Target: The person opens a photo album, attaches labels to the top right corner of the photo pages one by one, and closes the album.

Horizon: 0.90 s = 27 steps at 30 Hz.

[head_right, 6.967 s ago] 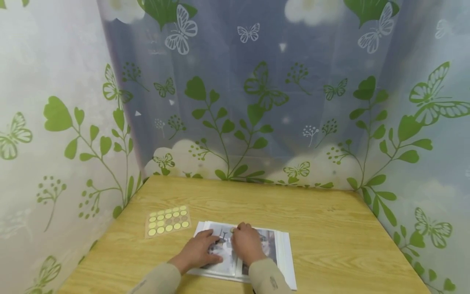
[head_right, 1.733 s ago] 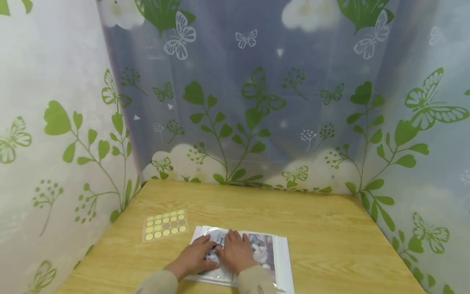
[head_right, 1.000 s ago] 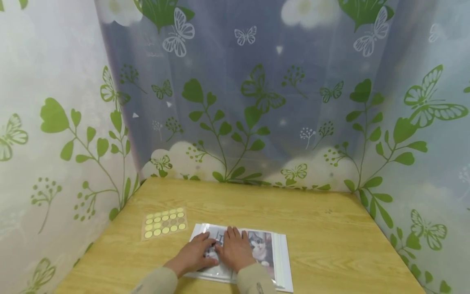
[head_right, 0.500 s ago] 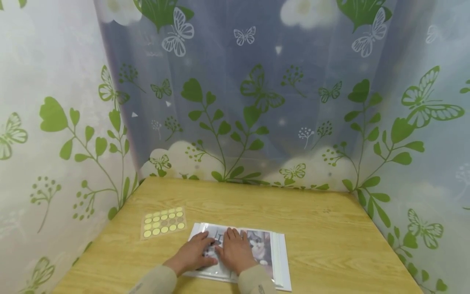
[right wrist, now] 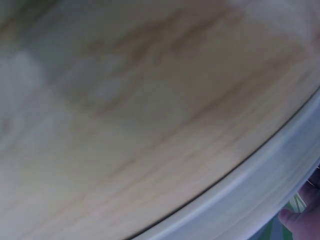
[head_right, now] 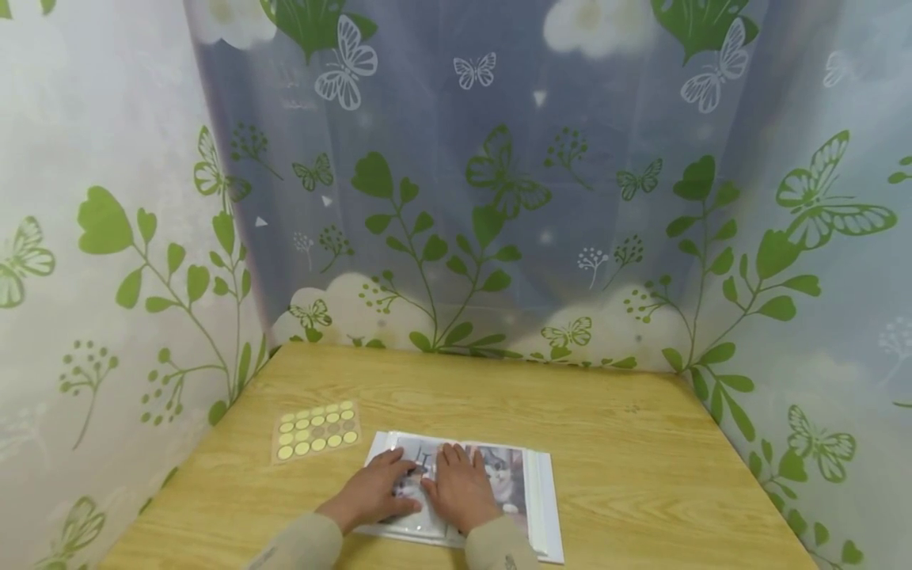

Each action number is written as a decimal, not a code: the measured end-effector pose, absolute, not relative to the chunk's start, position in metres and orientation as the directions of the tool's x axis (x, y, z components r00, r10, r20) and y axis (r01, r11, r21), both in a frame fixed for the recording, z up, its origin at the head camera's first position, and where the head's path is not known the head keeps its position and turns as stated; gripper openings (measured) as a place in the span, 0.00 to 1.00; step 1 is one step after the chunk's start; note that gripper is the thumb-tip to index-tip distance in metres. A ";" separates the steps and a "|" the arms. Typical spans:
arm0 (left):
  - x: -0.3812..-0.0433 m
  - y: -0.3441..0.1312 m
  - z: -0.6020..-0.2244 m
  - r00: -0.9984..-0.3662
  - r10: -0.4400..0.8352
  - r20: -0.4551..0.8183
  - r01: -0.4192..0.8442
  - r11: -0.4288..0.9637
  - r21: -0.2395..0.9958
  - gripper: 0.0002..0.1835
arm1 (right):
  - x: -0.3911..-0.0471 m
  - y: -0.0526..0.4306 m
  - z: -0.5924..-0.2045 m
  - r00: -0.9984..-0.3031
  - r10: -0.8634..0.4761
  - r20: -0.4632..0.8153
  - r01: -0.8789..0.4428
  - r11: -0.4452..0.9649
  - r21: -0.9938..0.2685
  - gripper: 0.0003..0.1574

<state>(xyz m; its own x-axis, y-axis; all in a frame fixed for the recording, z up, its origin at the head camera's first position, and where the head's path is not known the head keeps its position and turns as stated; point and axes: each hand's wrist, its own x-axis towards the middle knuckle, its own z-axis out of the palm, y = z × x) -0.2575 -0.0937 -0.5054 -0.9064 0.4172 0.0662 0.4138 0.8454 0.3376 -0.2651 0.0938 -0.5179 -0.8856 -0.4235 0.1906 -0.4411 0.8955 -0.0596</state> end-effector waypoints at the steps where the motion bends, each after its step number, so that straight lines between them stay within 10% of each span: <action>1: -0.257 -0.094 -0.505 -0.906 0.418 0.068 0.415 0.845 0.337 0.37 | -0.266 0.094 -0.519 -0.887 -0.422 0.190 -0.439 0.896 -0.059 0.36; 27: -0.256 -0.094 -0.504 -0.907 0.416 0.065 0.410 0.841 0.353 0.37 | -0.266 0.098 -0.522 -0.898 -0.390 0.202 -0.411 0.908 -0.075 0.41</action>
<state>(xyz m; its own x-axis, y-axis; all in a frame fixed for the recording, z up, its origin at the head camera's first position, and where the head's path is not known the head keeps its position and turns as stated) -0.2562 -0.0936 -0.5036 -0.9073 0.4155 0.0651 0.4104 0.8407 0.3533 -0.2657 0.0977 -0.5221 -0.8982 -0.3901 0.2025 -0.4114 0.9084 -0.0750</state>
